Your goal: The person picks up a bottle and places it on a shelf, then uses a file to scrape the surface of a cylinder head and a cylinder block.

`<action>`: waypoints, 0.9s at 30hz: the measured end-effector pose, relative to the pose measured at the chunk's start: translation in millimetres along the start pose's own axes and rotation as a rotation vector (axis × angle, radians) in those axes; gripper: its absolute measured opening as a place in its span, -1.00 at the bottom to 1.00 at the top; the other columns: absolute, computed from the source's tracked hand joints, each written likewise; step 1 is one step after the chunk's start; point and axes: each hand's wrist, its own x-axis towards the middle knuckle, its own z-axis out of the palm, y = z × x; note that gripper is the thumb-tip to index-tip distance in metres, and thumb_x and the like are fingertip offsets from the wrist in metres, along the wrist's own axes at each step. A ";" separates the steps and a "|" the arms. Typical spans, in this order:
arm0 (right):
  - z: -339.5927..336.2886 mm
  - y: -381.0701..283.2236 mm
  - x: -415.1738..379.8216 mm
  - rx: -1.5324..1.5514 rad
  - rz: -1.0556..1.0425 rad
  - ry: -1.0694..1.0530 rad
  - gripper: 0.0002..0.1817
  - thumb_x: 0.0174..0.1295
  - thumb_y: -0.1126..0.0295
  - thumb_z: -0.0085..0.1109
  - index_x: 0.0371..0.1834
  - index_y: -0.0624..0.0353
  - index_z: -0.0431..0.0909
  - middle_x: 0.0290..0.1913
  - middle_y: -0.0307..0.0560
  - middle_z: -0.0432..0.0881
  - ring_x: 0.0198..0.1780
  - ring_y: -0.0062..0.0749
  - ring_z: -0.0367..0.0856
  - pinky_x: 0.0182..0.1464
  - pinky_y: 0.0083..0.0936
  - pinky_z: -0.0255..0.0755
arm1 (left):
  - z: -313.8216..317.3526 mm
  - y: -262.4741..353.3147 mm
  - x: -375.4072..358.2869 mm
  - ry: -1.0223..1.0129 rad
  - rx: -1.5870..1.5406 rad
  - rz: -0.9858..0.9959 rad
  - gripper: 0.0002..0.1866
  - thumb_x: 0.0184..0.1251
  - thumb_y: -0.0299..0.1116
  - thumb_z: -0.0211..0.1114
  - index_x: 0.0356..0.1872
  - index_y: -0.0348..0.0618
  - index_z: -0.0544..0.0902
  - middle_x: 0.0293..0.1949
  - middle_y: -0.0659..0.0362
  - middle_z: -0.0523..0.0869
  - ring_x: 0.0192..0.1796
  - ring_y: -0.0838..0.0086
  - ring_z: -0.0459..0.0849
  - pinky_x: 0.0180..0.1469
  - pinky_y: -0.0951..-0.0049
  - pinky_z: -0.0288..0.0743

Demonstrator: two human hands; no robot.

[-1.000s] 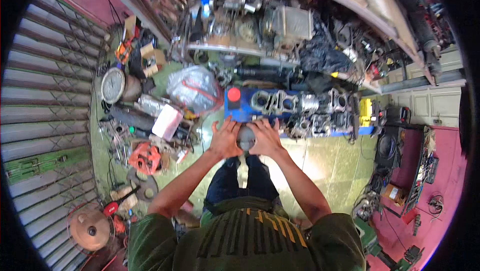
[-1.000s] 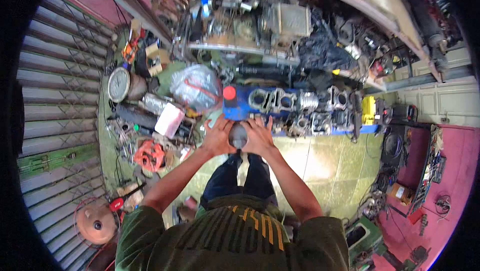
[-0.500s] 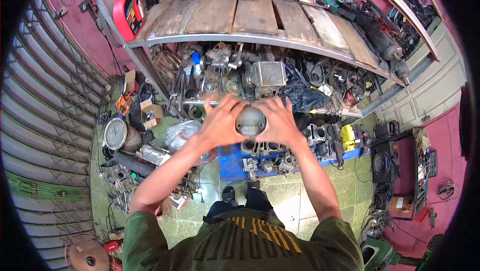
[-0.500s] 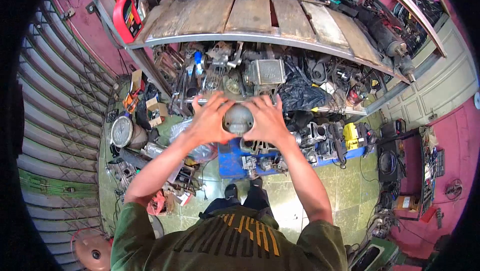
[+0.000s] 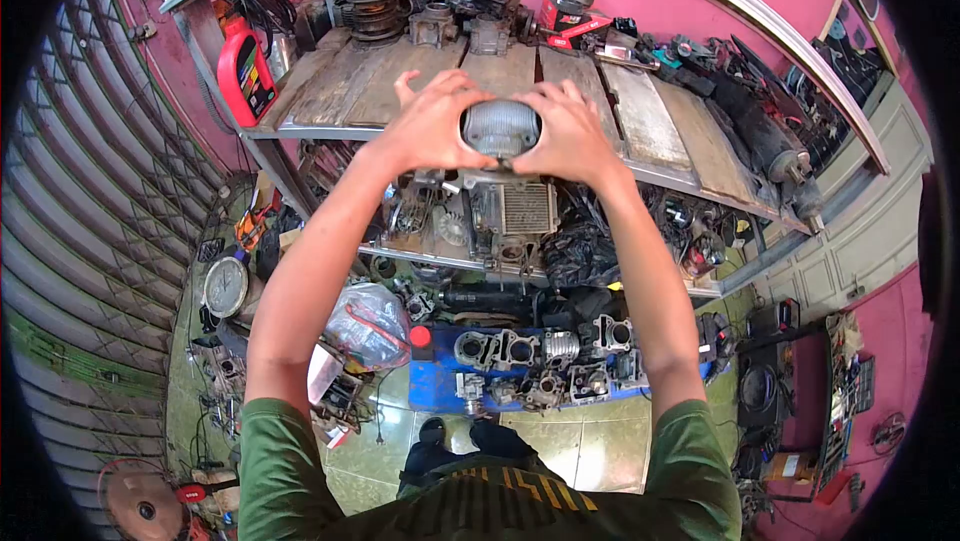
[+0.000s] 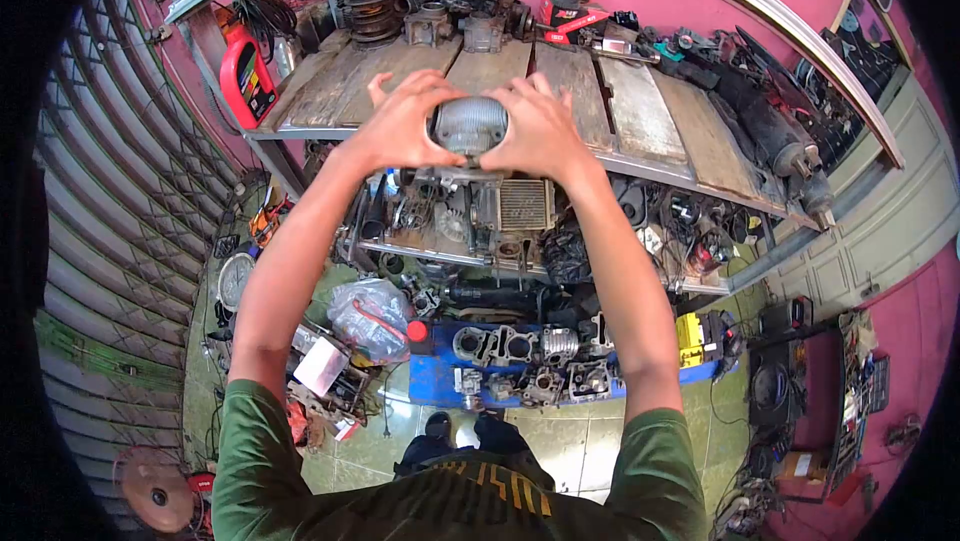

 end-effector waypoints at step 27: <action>71.3 122.9 109.8 0.520 0.205 -0.287 -0.13 -0.01 0.05 0.65 0.38 0.20 0.56 0.20 0.06 0.71 0.11 -0.28 0.69 0.21 -0.33 0.53 | 62.3 -113.6 133.8 -0.350 -0.566 -0.138 -0.16 0.16 -0.06 0.65 0.46 -0.09 0.52 0.36 -0.01 0.62 0.39 0.23 0.54 0.42 0.20 0.37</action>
